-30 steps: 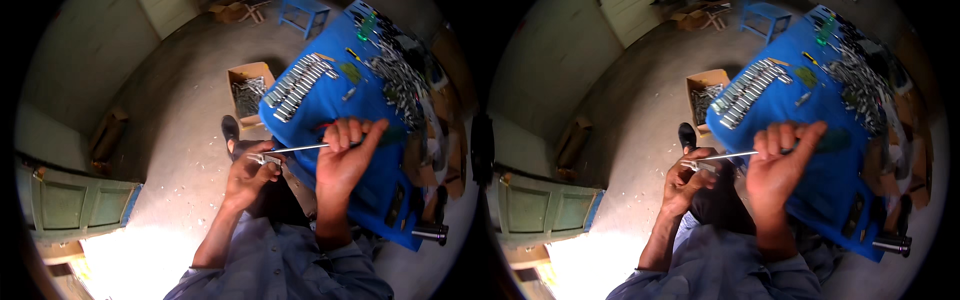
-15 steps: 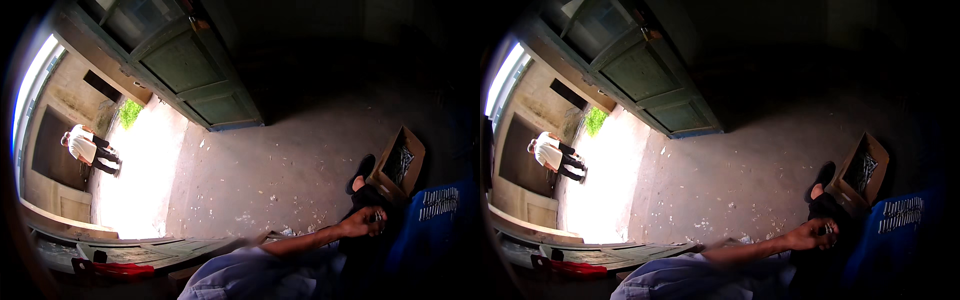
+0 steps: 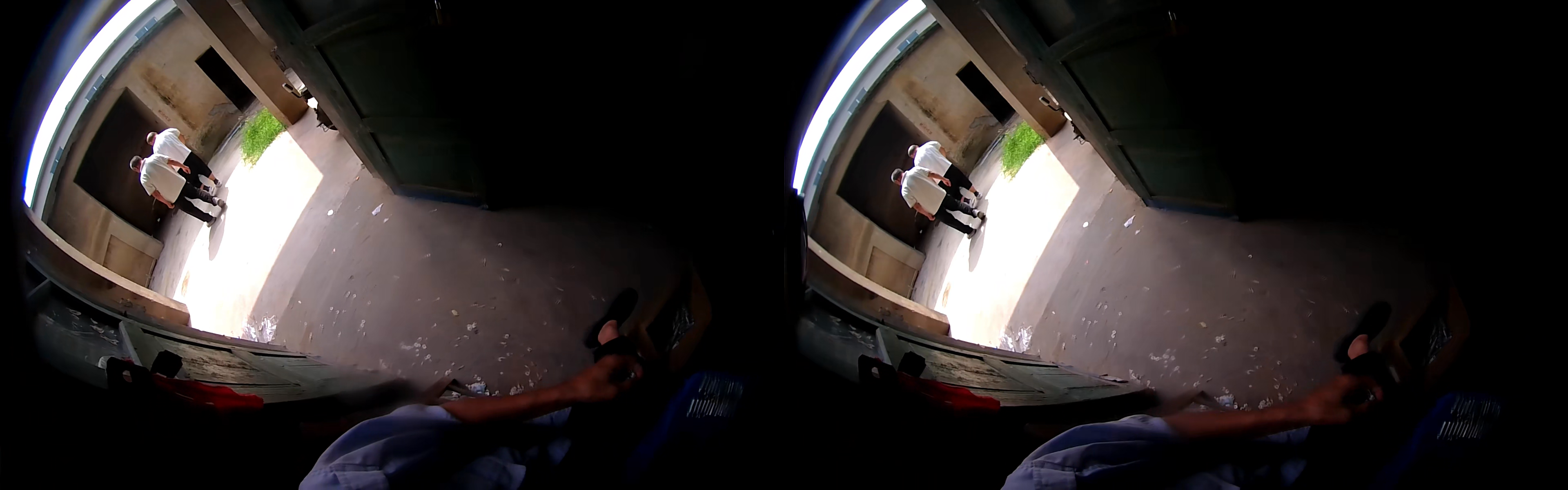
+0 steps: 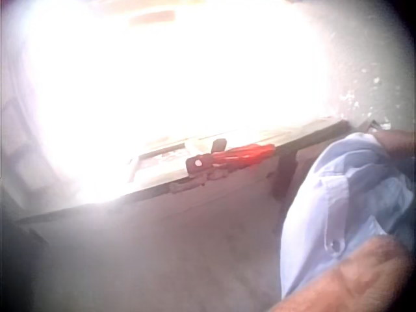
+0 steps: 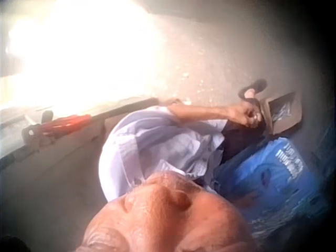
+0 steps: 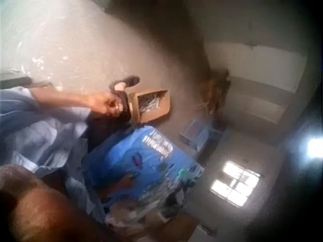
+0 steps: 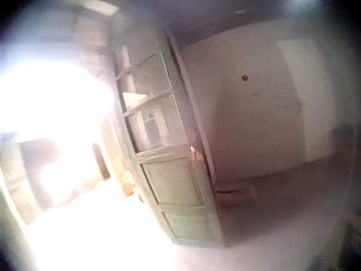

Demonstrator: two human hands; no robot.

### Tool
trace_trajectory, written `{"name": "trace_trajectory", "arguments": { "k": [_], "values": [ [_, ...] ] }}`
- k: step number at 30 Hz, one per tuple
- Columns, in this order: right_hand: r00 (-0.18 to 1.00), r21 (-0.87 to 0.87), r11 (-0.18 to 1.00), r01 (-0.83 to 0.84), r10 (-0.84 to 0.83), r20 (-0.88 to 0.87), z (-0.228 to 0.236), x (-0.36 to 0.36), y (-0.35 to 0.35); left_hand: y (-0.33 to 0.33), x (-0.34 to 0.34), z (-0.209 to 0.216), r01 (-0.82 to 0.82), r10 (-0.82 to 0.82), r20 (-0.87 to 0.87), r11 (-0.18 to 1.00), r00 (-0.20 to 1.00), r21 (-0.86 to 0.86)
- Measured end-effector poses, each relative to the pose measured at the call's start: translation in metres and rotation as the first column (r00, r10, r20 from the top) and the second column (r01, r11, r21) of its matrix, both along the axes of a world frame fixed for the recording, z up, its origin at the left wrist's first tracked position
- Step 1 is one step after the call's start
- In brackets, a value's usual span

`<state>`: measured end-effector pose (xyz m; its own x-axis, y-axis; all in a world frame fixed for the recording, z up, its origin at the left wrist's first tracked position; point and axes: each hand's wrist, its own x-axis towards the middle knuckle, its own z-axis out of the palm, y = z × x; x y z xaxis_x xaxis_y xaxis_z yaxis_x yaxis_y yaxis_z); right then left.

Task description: The person assembles a lighter by inserting internal components into the metal casing and using a screwdriver to tighten a small screw at the base, then verifies the assembly by looking at the device.

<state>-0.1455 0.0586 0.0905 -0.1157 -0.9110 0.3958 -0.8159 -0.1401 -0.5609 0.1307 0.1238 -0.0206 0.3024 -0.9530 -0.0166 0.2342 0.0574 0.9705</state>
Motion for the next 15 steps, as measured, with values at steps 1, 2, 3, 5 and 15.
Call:
{"name": "trace_trajectory", "arguments": {
  "k": [1,2,3,5,15],
  "values": [
    [0.997,-0.012,1.000,-0.028,0.027,-0.070,0.011,-0.003,0.002,0.000,-0.002,0.004,-0.004,0.005,0.019,1.000,1.000,-0.006],
    [0.990,-0.008,0.998,-0.062,0.060,-0.130,0.018,-0.002,0.003,0.000,-0.003,0.006,-0.011,0.011,0.039,1.000,0.999,-0.010],
    [0.980,0.021,0.995,-0.101,0.103,-0.168,0.024,-0.003,0.001,-0.004,-0.008,0.006,-0.043,0.051,0.077,0.994,0.996,-0.104],
    [0.958,0.160,0.963,-0.218,0.243,-0.153,0.023,0.003,-0.010,-0.014,-0.025,-0.006,-0.103,0.149,0.142,0.952,0.979,-0.290],
    [0.560,0.544,0.420,-0.727,-0.096,0.823,-0.118,0.086,-0.039,0.016,-0.007,0.032,-0.076,0.163,0.403,0.972,0.900,-0.221]
  ]
}}
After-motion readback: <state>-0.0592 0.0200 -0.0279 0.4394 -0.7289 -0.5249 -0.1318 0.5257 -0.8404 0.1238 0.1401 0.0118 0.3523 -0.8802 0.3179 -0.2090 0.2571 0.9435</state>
